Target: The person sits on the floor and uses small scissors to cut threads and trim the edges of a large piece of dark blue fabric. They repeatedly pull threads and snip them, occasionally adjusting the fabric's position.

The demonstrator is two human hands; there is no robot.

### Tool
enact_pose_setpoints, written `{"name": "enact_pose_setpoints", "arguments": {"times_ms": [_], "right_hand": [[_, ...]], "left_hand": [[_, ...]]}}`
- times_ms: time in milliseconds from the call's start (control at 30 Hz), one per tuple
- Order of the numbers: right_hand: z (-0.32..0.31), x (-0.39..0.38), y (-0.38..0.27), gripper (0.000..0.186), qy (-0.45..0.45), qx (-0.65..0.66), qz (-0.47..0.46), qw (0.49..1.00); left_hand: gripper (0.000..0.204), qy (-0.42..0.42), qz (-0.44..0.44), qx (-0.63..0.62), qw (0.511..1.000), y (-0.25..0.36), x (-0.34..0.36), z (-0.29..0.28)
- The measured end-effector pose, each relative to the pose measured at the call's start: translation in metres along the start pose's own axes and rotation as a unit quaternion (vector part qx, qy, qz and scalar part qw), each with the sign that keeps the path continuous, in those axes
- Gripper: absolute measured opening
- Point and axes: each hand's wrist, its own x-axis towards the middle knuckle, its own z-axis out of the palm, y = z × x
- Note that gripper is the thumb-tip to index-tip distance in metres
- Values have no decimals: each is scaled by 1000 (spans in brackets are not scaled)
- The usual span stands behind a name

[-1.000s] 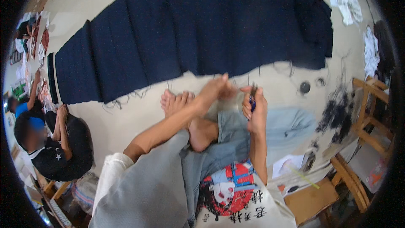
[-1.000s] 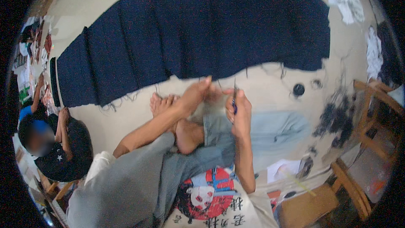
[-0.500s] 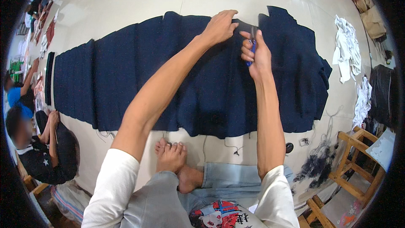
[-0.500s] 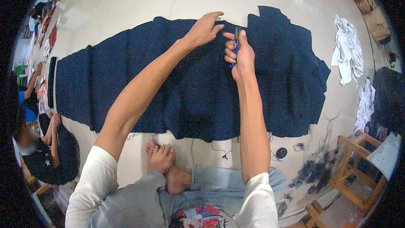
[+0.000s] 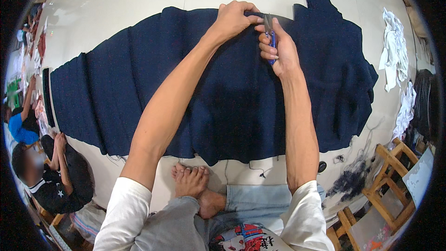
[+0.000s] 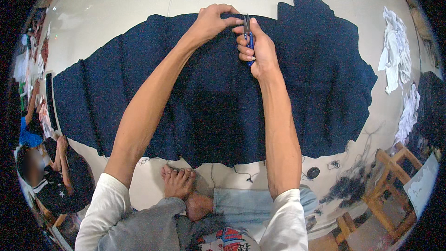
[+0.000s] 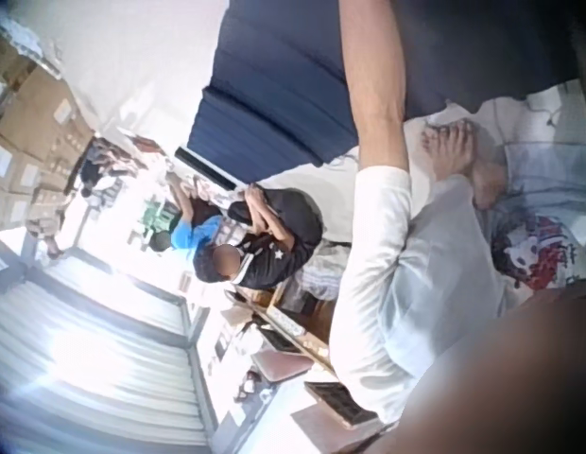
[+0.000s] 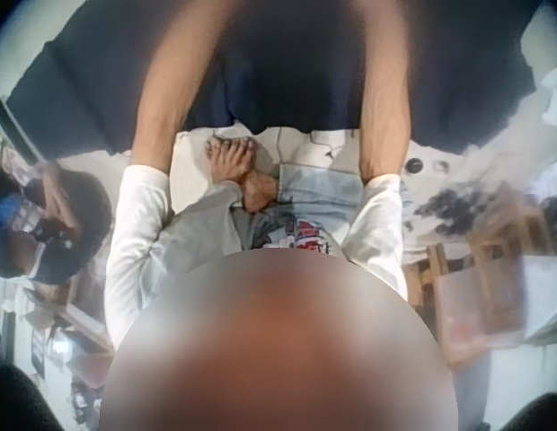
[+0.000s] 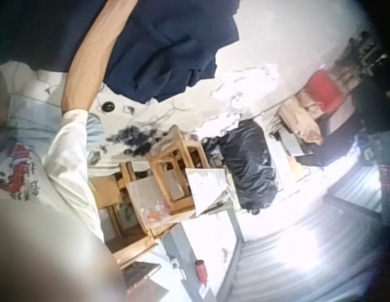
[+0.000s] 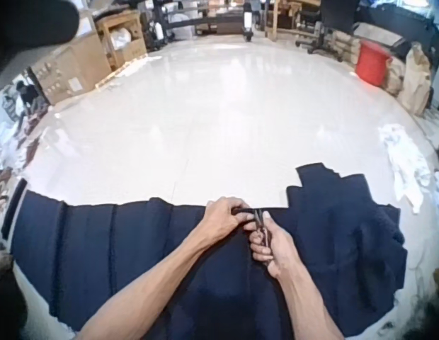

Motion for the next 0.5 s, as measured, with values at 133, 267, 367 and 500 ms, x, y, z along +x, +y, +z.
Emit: {"name": "enact_pose_setpoints", "arguments": {"times_ms": [133, 267, 367, 500], "right_hand": [[3, 1, 0, 48, 18, -5, 14, 1000], [2, 3, 0, 49, 19, -1, 24, 1000], [0, 5, 0, 50, 8, -5, 31, 999], [1, 6, 1, 50, 7, 1, 28, 1000]], "left_hand": [[30, 20, 22, 9, 1000, -1, -2, 4], [30, 24, 27, 11, 999, -3, -3, 6], [30, 25, 24, 20, 999, -4, -4, 5], [30, 17, 20, 12, 1000, -4, -4, 6]]}}
